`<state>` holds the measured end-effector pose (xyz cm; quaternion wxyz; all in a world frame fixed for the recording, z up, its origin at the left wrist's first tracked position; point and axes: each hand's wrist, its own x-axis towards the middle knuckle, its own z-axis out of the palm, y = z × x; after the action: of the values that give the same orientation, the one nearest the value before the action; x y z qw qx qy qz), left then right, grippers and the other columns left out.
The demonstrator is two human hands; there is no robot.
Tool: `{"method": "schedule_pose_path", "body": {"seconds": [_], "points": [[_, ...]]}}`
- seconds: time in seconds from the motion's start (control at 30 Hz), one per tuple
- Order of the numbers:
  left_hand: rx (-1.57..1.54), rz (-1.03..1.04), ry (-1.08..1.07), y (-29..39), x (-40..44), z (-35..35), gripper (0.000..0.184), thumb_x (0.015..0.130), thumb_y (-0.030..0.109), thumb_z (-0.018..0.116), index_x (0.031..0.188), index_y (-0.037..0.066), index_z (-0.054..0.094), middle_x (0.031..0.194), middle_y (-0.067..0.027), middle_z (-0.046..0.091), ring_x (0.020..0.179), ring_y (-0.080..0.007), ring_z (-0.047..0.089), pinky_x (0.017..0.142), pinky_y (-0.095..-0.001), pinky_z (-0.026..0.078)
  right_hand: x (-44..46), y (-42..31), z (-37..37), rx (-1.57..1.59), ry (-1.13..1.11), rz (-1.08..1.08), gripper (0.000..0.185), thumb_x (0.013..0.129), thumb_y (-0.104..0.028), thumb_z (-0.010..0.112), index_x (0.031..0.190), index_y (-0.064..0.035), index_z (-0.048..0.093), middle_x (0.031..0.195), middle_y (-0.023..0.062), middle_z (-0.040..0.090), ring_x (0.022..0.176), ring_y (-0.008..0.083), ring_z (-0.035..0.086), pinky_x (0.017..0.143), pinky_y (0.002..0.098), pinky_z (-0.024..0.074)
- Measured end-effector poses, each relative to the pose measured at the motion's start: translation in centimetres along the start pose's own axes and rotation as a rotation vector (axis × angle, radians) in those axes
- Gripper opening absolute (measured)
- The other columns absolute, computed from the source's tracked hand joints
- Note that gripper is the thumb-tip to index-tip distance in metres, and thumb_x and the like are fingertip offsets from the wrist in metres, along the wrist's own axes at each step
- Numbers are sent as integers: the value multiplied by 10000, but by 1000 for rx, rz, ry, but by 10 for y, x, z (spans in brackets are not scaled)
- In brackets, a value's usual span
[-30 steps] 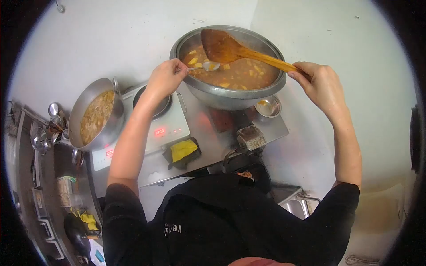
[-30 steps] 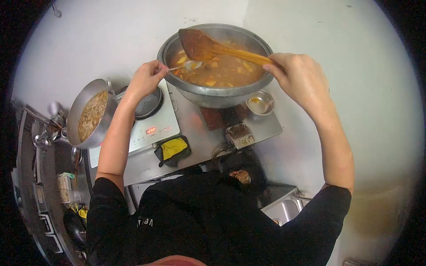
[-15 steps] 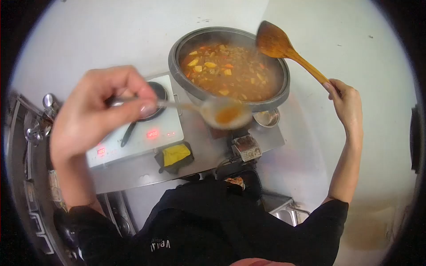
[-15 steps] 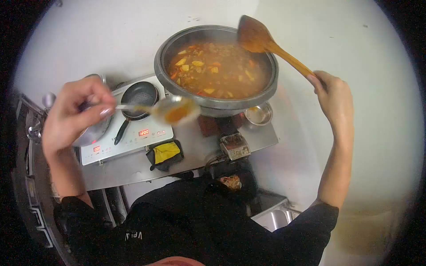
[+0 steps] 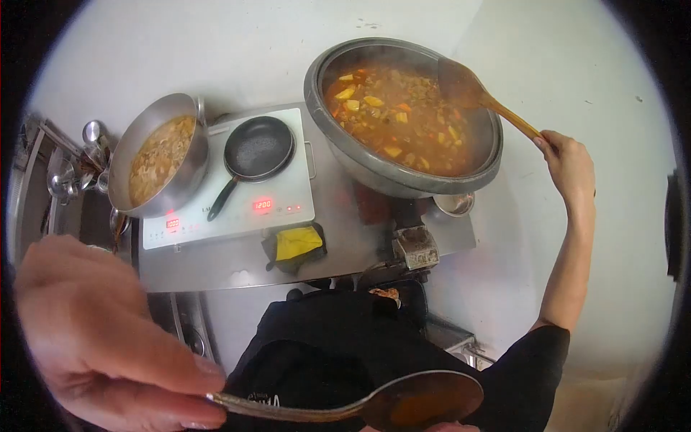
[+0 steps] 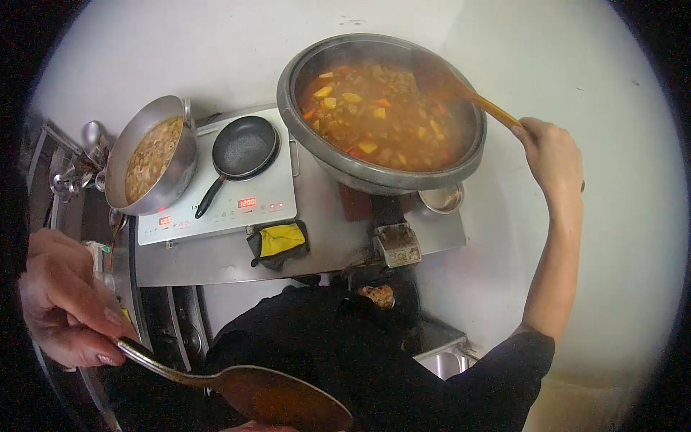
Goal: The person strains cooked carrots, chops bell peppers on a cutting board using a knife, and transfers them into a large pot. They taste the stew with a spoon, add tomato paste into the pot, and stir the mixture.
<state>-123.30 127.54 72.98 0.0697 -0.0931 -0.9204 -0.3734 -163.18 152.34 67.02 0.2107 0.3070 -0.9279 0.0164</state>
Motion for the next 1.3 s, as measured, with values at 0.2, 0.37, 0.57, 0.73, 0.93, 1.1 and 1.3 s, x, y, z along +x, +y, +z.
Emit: {"method": "schedule_pose_path", "body": {"seconds": [0.2,0.37,0.57,0.73,0.93,1.1,1.3], "points": [[62,66,290,-4,-10,24,294,651,396,827,761,166,679,453,102,396,327,-37,260,366,-252,124,62,-3,45,-178,30,-212,206,882,-272,565,911,-105,682,791,133,659,748,329,631,649,427,489],[-14,-31,153,-1,-40,0,293,633,357,841,735,142,669,468,66,438,334,-66,288,390,-234,125,133,-15,101,-331,-6,-326,178,868,-210,555,865,-80,676,834,145,672,791,325,651,670,429,513],[-135,-165,87,-10,-39,6,233,663,226,794,760,70,651,554,-8,537,433,-99,436,454,-231,270,164,-31,155,-395,-89,-510,161,823,-145,552,871,-69,686,817,203,656,784,351,654,689,450,524],[-128,-179,407,-23,-33,19,176,695,104,744,792,4,636,635,-74,622,529,-126,568,516,-233,406,121,-42,121,-340,-151,-596,149,822,-168,578,824,-67,687,794,184,651,763,360,640,696,456,516],[-72,-479,661,-34,-29,26,160,681,71,717,784,-15,629,718,-54,637,666,-101,578,645,-194,409,97,-46,46,-353,-161,-548,173,800,-259,648,853,-103,701,754,133,651,711,317,630,647,426,507],[-118,-453,618,-55,-30,24,111,758,25,683,839,-5,613,759,-30,624,696,-68,548,654,-194,397,132,-30,62,-478,45,-542,150,818,-215,627,827,-86,703,770,134,665,682,301,648,631,413,518],[-123,-477,636,-70,-42,21,144,821,123,676,850,16,584,770,1,581,708,-51,483,664,-198,358,143,-11,119,-566,-137,-517,148,826,-170,596,789,-61,688,778,141,669,719,303,669,662,405,545]]}}
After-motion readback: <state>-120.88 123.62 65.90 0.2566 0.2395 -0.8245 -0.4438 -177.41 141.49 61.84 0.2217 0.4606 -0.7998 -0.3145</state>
